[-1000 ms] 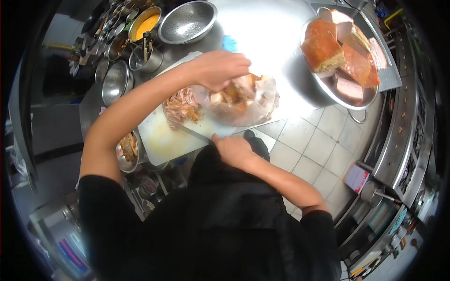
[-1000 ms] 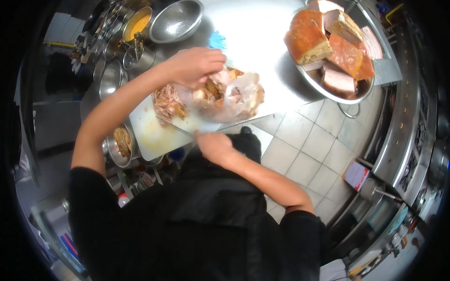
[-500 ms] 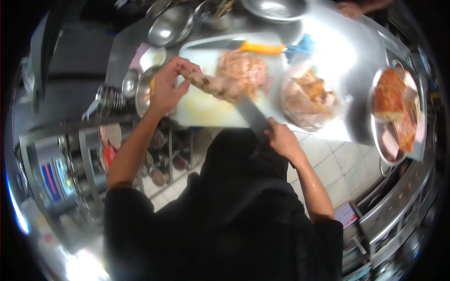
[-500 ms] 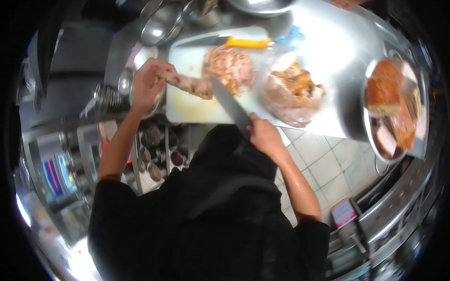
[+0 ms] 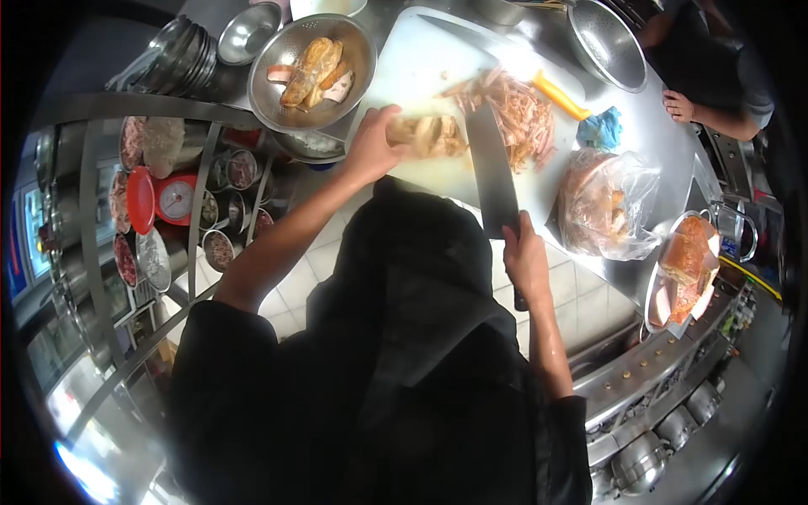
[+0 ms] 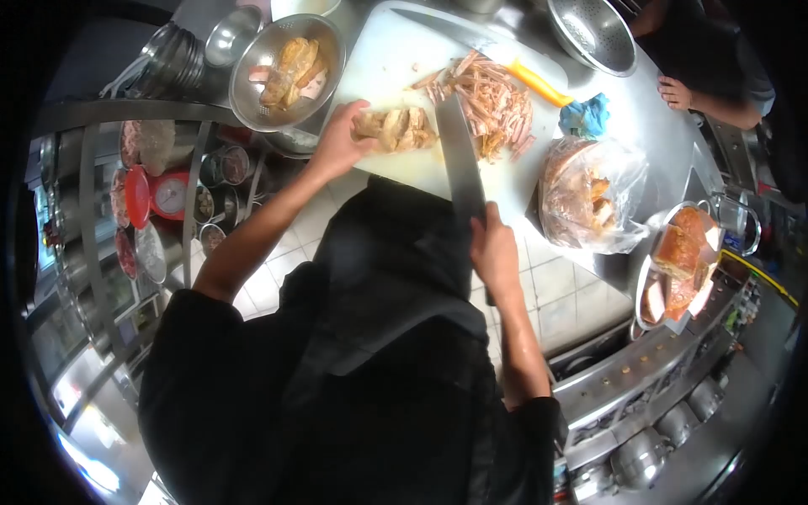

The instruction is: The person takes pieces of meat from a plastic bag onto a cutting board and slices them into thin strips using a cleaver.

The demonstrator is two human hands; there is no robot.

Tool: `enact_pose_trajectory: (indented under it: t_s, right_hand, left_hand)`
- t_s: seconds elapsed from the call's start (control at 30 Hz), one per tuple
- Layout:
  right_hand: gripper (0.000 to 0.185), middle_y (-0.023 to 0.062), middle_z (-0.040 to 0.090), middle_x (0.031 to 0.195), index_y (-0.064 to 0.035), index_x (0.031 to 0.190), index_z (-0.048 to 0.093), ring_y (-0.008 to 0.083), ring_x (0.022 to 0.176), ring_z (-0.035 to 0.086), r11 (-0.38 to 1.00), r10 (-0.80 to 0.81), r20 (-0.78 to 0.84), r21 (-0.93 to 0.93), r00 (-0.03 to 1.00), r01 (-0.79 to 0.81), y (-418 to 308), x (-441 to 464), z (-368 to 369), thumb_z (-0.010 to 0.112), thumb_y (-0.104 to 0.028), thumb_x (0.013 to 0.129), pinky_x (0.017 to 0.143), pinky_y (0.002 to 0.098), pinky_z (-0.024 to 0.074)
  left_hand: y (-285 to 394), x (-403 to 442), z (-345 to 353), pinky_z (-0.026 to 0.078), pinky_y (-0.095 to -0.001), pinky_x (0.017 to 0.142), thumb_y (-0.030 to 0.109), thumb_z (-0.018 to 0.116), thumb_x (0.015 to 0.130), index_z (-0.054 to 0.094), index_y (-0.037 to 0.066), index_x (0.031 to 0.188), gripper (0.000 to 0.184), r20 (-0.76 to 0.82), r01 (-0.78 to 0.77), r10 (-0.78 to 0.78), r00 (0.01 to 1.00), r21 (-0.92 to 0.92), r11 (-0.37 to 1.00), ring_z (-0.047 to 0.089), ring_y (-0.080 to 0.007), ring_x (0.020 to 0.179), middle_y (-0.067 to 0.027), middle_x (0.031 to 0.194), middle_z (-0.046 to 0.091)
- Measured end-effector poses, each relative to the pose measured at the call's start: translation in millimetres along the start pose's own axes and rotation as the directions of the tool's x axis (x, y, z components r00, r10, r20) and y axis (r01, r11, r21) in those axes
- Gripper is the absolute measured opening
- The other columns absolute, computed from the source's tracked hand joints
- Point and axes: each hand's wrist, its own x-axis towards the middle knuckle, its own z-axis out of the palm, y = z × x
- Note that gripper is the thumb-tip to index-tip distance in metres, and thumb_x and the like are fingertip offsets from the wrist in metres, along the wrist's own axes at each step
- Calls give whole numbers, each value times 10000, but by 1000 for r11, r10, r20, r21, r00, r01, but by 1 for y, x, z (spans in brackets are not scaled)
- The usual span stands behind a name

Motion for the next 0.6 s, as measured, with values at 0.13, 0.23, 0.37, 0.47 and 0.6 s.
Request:
enact_pose_trajectory:
  t_s: [0.13,0.23,0.37,0.47,0.6]
  right_hand:
    - [197,303,580,717,46,1031,471,491,712,565,984,177,18,11,984,-177,-21,-18,10,541,-74,892,600,498,439]
    - [205,305,580,719,51,1033,473,491,716,562,977,205,-15,70,979,-204,-25,-19,19,546,-78,891,610,498,440]
    - [238,308,586,735,54,1075,479,489,734,567,977,200,-67,92,977,-194,-24,-18,27,549,-75,887,623,494,447]
    - [281,313,590,748,58,1118,479,488,745,573,985,165,-112,62,980,-158,-26,-18,27,555,-78,883,635,491,455]
    - [317,318,589,751,63,1149,475,488,755,577,982,186,-98,63,978,-180,-22,-21,30,558,-87,882,646,489,459]
  left_hand:
    - [7,4,-5,377,-431,941,160,746,677,429,57,1299,706,109,-63,42,993,196,979,431,-330,1150,-180,1160,470]
    - [18,2,1,356,-433,938,147,770,671,410,60,1338,763,124,-312,286,950,326,893,418,-320,1148,-169,1178,445]
    - [25,17,1,380,-418,912,150,746,691,391,60,1362,764,344,-393,270,899,363,845,457,-334,1102,-188,1152,470]
    - [12,35,-5,421,-384,858,155,716,697,374,46,1376,768,329,-240,220,918,20,971,519,-358,972,-213,993,529]
    - [21,37,-16,428,-399,845,101,711,696,360,42,1390,780,351,-197,159,923,76,977,534,-335,949,-203,1011,551]
